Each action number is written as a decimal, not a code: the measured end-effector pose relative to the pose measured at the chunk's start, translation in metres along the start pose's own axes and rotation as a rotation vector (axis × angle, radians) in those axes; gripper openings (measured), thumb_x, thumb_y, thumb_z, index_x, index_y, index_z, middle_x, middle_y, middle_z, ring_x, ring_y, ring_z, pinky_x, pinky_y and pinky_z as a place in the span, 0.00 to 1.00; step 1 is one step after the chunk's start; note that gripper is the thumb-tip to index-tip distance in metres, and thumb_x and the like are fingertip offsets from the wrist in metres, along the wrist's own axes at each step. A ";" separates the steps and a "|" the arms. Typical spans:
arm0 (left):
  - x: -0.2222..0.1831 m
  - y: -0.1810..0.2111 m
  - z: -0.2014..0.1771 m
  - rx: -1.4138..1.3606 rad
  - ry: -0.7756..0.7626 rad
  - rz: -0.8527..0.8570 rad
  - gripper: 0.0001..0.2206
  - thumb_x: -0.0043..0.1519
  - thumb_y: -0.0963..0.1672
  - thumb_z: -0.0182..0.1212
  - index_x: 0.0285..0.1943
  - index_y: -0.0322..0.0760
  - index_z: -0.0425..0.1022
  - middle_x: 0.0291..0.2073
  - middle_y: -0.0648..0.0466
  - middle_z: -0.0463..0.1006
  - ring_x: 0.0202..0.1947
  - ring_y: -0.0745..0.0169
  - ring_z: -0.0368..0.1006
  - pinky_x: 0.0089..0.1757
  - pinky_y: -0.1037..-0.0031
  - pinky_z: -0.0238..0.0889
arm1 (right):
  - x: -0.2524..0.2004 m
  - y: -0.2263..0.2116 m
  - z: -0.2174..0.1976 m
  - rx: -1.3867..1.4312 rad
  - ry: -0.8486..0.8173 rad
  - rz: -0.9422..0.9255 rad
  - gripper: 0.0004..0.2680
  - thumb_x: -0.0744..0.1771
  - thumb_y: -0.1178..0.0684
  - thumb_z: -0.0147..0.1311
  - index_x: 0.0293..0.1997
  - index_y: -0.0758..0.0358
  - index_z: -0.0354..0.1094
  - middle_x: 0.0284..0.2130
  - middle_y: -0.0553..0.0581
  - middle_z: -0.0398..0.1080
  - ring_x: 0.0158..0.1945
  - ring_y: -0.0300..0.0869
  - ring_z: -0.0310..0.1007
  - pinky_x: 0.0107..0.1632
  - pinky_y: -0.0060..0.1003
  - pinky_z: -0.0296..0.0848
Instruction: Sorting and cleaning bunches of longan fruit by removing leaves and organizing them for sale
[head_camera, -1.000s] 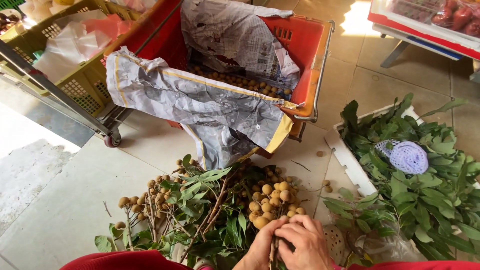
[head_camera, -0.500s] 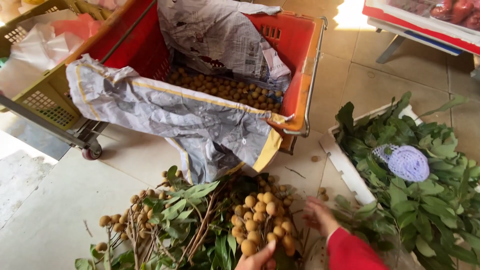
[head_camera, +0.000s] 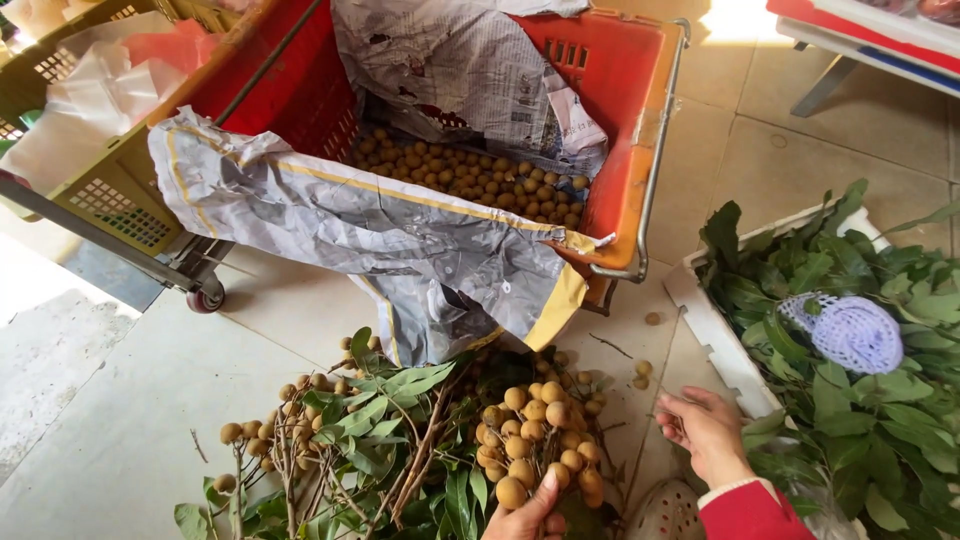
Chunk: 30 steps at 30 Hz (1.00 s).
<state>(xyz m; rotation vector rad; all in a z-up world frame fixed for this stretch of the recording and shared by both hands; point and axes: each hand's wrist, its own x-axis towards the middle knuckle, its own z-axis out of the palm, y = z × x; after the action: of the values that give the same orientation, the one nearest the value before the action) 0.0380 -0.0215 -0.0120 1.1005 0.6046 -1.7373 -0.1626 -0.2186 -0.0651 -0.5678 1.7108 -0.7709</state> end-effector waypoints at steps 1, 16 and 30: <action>0.003 -0.001 -0.002 0.089 -0.043 -0.019 0.26 0.63 0.49 0.70 0.73 0.55 0.79 0.20 0.57 0.58 0.15 0.71 0.48 0.20 0.81 0.47 | -0.018 -0.009 -0.003 -0.095 -0.011 -0.017 0.09 0.66 0.65 0.65 0.49 0.76 0.73 0.34 0.73 0.79 0.28 0.47 0.71 0.29 0.38 0.70; -0.025 -0.021 0.002 -0.027 -0.337 0.306 0.31 0.64 0.46 0.57 0.78 0.33 0.61 0.70 0.38 0.74 0.70 0.46 0.69 0.66 0.64 0.61 | -0.175 0.083 0.033 -1.044 -0.270 -0.320 0.10 0.68 0.44 0.49 0.42 0.45 0.81 0.45 0.47 0.70 0.54 0.39 0.75 0.60 0.35 0.72; -0.001 -0.031 -0.015 0.226 -0.143 0.135 0.14 0.63 0.48 0.73 0.55 0.48 0.76 0.22 0.56 0.69 0.13 0.72 0.59 0.16 0.84 0.52 | -0.248 -0.244 -0.033 -0.582 -0.226 -0.112 0.14 0.66 0.64 0.55 0.55 0.60 0.83 0.52 0.55 0.84 0.49 0.46 0.81 0.54 0.41 0.76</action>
<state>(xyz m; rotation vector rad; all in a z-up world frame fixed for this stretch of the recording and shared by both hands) 0.0166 0.0034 -0.0206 1.1324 0.2442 -1.7780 -0.1325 -0.1986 0.2829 -1.1117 1.6926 -0.2558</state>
